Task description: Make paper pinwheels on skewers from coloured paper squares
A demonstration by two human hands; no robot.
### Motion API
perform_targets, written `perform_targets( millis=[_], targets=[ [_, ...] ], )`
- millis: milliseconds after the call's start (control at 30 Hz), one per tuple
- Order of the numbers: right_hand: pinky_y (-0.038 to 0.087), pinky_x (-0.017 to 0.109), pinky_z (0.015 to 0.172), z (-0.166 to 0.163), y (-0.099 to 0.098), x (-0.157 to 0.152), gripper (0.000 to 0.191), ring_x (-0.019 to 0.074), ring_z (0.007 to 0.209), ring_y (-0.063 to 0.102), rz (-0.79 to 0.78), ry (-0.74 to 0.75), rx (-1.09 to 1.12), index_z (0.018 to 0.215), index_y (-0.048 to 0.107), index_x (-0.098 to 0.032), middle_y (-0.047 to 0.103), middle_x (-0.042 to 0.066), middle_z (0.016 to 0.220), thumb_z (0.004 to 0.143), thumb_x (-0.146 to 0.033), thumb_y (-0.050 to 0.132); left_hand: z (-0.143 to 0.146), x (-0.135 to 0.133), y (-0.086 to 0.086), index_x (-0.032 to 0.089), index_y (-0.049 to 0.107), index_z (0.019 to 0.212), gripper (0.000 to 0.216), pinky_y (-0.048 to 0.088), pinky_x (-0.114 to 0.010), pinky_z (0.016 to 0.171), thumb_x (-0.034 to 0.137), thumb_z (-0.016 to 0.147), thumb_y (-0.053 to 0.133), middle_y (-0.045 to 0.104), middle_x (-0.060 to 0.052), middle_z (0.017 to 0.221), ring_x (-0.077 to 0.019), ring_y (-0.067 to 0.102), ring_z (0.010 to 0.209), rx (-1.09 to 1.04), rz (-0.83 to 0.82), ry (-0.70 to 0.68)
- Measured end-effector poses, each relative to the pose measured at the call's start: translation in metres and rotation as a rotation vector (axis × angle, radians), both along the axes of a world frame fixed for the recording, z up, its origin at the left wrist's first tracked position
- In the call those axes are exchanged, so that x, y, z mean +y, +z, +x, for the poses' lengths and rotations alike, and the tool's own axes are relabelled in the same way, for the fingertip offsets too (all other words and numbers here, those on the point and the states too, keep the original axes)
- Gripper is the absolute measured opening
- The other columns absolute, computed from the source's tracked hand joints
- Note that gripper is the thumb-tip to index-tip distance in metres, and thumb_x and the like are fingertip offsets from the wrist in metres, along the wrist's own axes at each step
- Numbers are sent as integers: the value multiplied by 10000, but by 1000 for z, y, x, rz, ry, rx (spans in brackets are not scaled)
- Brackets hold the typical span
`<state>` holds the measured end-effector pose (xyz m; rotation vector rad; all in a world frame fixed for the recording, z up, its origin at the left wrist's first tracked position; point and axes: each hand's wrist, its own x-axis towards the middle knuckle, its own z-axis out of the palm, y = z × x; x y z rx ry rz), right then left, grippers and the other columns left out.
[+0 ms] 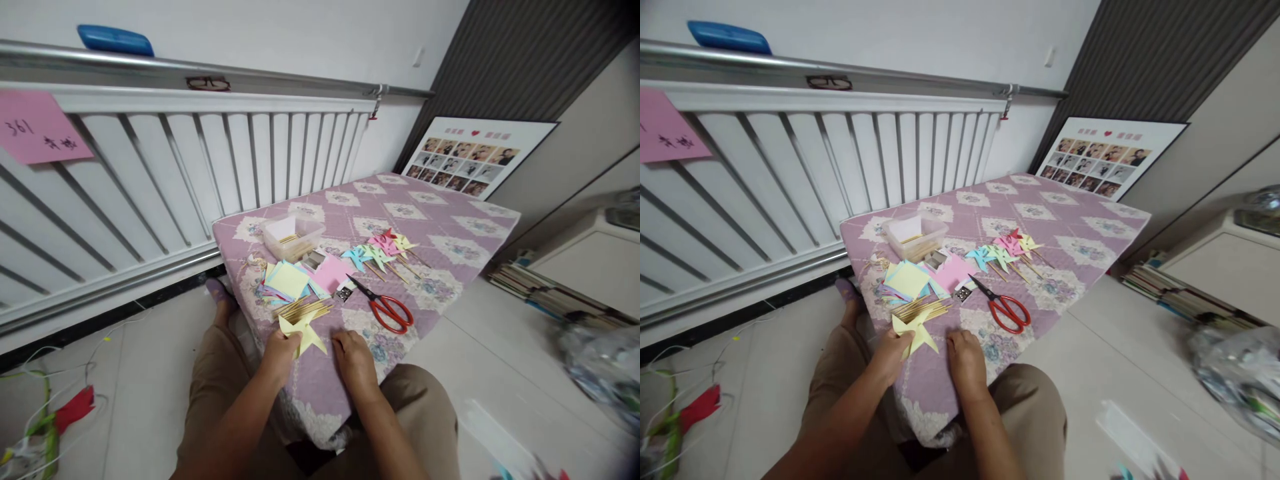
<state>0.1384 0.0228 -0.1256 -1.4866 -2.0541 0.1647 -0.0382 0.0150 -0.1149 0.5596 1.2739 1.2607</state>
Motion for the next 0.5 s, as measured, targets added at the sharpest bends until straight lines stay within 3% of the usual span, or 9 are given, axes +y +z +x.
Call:
perform_targets(
  millis=[233, 500],
  targets=[
    [432, 333, 679, -3, 0, -4, 291, 227, 696, 543, 21, 19, -2, 765, 641, -193, 603, 81, 699, 920, -253, 401, 1, -1, 0, 133, 702, 880, 296, 502, -260, 628, 277, 622, 715, 745, -82, 828, -234, 676, 749, 24, 14, -23],
    [463, 333, 659, -1, 2, -3, 271, 221, 657, 579, -27, -22, 194, 687, 609, -212, 628, 68, 657, 877, -314, 446, 2, -2, 5, 126, 698, 876, 251, 496, -256, 647, 225, 650, 654, 746, -79, 851, -200, 666, 714, 24, 48, -51]
  ],
)
